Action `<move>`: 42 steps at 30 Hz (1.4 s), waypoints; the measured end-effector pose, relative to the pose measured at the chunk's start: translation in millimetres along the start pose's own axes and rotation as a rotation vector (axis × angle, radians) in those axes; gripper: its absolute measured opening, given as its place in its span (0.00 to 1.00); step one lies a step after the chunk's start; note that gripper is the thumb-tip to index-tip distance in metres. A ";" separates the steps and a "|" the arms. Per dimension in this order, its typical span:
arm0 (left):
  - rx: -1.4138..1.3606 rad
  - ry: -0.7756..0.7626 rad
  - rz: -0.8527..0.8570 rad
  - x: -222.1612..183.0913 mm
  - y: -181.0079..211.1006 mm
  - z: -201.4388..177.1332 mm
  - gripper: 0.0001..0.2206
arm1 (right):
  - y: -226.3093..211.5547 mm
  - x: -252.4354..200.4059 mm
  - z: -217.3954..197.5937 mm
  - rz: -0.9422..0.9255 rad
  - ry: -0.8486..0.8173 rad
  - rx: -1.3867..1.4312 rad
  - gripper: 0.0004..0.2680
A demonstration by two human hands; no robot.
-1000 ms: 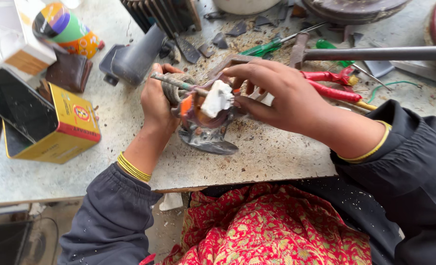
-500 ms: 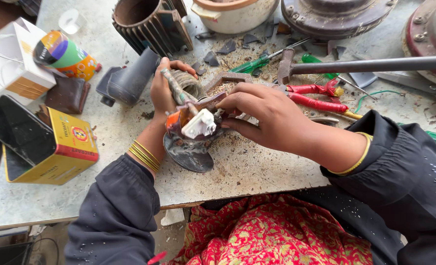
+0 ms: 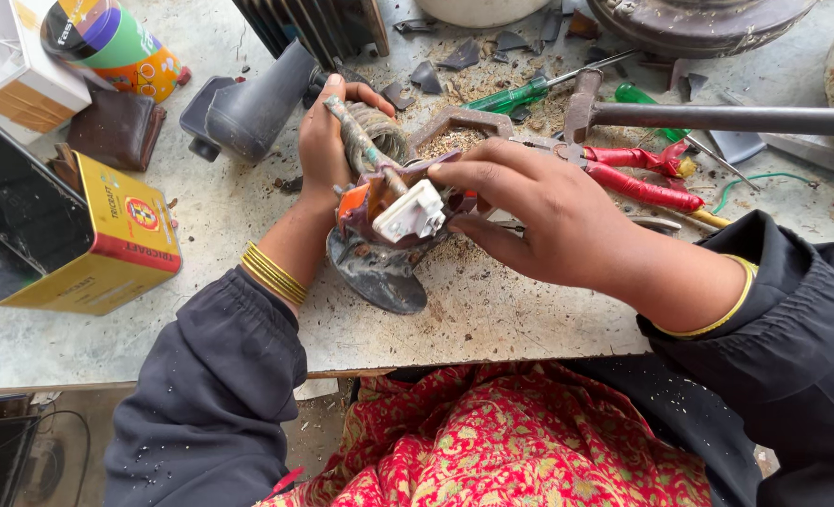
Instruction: The person uses a hammer and pliers to adjust and remove parts from a cylindrical electrical component, likely a fan motor, held in a vise. They repeatedly strike and pry at the component while rotating it to access different sides.
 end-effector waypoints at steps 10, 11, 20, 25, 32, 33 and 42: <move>-0.015 0.074 -0.090 -2.1 -1.3 -2.2 0.27 | 20.3 -7.3 -16.6 0.142 -0.105 -0.107 0.15; -0.056 0.070 -0.096 -2.0 -3.1 -2.7 0.27 | 26.6 -11.6 -24.2 0.184 -0.134 -0.177 0.14; -0.003 0.062 -0.083 -3.0 -9.7 -18.9 0.35 | 86.6 -66.8 -55.3 0.664 -0.370 -0.298 0.10; 0.403 -0.012 -0.058 -13.3 16.2 -11.9 0.39 | 80.8 -60.5 -37.1 0.555 -0.288 -0.224 0.13; 0.145 -0.035 -0.315 -19.8 18.3 8.7 0.31 | 99.0 -57.9 -27.6 0.544 -0.461 -0.158 0.18; 0.146 -0.039 -0.302 -20.1 21.1 10.4 0.31 | 99.5 -58.2 -27.0 0.544 -0.472 -0.159 0.18; 0.115 -0.031 -0.255 -16.9 19.7 9.4 0.32 | 86.2 -62.5 -40.8 0.487 -0.323 -0.011 0.14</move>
Point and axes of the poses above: each hand's wrist, its own x-axis towards the middle knuckle, its own z-axis out of the palm, y = z × x, the point moved 7 cm from there along x, towards the middle knuckle, and after that the axes turned 15 degrees about -y, right-handed, at the moved point
